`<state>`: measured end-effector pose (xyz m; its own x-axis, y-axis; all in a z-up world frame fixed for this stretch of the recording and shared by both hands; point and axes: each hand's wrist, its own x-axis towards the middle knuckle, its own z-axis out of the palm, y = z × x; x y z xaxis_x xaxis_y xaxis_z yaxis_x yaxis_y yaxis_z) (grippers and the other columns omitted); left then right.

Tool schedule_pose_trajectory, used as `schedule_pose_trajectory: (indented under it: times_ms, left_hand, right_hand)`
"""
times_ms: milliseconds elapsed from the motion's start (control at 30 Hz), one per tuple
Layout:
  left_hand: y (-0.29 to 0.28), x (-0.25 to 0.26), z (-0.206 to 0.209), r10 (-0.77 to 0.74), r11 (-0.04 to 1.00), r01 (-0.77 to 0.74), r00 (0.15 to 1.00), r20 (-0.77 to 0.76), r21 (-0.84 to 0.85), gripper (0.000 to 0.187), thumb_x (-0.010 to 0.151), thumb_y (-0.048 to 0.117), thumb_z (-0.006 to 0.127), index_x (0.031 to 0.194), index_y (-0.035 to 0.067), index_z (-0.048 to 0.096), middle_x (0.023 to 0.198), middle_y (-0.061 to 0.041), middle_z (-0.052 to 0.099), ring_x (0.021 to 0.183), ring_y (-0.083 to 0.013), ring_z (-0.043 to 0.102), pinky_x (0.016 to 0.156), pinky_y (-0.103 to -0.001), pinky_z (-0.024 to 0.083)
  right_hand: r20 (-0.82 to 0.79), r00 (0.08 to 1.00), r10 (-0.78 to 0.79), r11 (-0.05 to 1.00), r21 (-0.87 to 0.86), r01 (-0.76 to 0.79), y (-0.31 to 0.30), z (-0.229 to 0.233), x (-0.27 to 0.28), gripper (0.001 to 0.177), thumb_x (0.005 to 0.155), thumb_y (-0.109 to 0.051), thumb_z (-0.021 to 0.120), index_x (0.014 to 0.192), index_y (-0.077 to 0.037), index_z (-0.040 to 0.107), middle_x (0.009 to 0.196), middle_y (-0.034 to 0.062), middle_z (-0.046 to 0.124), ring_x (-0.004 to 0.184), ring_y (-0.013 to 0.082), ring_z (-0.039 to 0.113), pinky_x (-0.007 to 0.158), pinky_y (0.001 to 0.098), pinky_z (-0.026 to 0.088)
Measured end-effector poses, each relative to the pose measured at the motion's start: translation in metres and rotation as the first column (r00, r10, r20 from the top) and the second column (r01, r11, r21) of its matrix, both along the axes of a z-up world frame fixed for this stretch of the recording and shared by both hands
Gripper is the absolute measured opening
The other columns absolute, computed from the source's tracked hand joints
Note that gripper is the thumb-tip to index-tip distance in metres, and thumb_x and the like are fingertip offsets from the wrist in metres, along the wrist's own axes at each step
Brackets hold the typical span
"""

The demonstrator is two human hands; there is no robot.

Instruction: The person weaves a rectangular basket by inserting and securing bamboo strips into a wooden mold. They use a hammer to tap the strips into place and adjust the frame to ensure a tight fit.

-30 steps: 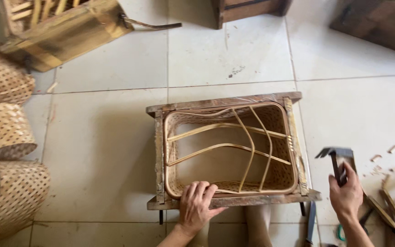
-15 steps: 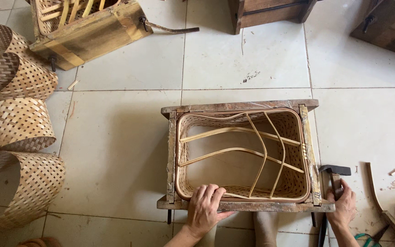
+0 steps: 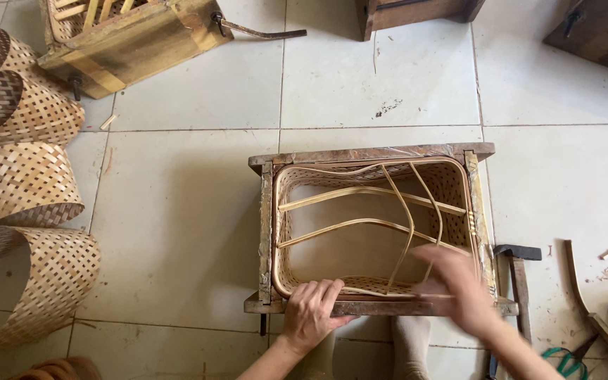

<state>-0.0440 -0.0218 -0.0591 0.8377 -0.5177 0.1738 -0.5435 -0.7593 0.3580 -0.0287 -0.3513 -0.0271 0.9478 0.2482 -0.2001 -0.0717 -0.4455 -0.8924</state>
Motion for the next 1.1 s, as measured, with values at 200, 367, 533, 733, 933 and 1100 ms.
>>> schedule_pose_trajectory:
  times_ms: [200,367,533,733,933,1100]
  left_hand:
    - [-0.001,0.005,0.031,-0.004,0.999,0.002,0.999,-0.037,-0.035,0.069,0.075,0.054,0.085,0.117,0.005,0.062,0.098,-0.009,0.071,0.085,-0.0237,0.068,0.077,-0.039,0.054]
    - [-0.002,0.008,0.041,-0.014,0.999,0.011,0.998,-0.059,-0.042,0.068,0.072,0.05,0.085,0.116,0.004,0.063,0.094,-0.008,0.069,0.084,-0.0256,0.067,0.075,-0.04,0.052]
    - [0.001,0.006,0.039,-0.029,0.999,0.029,0.999,-0.024,-0.02,0.066,0.074,0.051,0.083,0.118,0.004,0.065,0.095,-0.008,0.069,0.085,-0.0249,0.067,0.077,-0.04,0.053]
    - [0.004,0.003,0.024,-0.05,0.999,0.05,0.998,-0.035,-0.021,0.064,0.077,0.054,0.082,0.112,0.002,0.068,0.096,-0.011,0.07,0.086,-0.0258,0.068,0.08,-0.04,0.054]
    - [0.008,0.001,0.012,-0.047,0.996,0.05,0.998,0.039,-0.077,0.059,0.074,0.047,0.081,0.113,0.005,0.069,0.104,-0.009,0.072,0.093,-0.0268,0.069,0.081,-0.041,0.055]
    - [-0.006,0.007,-0.002,0.05,0.994,-0.028,0.978,-0.204,0.107,0.073,0.064,0.05,0.09,0.121,0.01,0.067,0.104,-0.008,0.068,0.09,-0.0279,0.067,0.079,-0.044,0.054]
  right_hand:
    - [0.231,0.748,0.622,0.744,-0.473,-0.472,0.109,0.009,0.015,0.062,0.081,-0.022,0.076,0.132,0.002,0.051,0.123,0.0178,0.064,0.111,0.0323,0.063,0.088,0.0451,0.051]
    - [0.383,0.681,0.624,0.765,-0.476,-0.434,0.103,-0.013,0.011,0.06,0.081,-0.018,0.072,0.13,0.008,0.051,0.117,0.019,0.067,0.105,0.0322,0.068,0.087,0.0417,0.054]
    - [0.421,0.655,0.627,0.772,-0.448,-0.451,0.103,-0.006,0.01,0.067,0.072,-0.022,0.075,0.127,0.01,0.052,0.113,0.0201,0.067,0.103,0.0343,0.068,0.086,0.0428,0.054]
    - [0.284,0.674,0.682,0.706,-0.499,-0.503,0.103,-0.009,0.01,0.045,0.092,-0.021,0.067,0.126,0.005,0.053,0.105,0.0161,0.069,0.099,0.0305,0.07,0.084,0.0411,0.055]
    - [0.368,0.641,0.674,0.705,-0.581,-0.408,0.106,0.001,0.009,0.046,0.095,-0.02,0.064,0.133,0.004,0.053,0.119,0.0165,0.068,0.113,0.0295,0.066,0.1,0.0407,0.051]
    - [0.425,0.769,0.478,0.872,-0.335,-0.357,0.026,0.01,0.033,0.077,0.085,-0.039,0.079,0.146,-0.002,0.05,0.152,0.0178,0.049,0.142,0.034,0.038,0.115,0.0568,0.024]
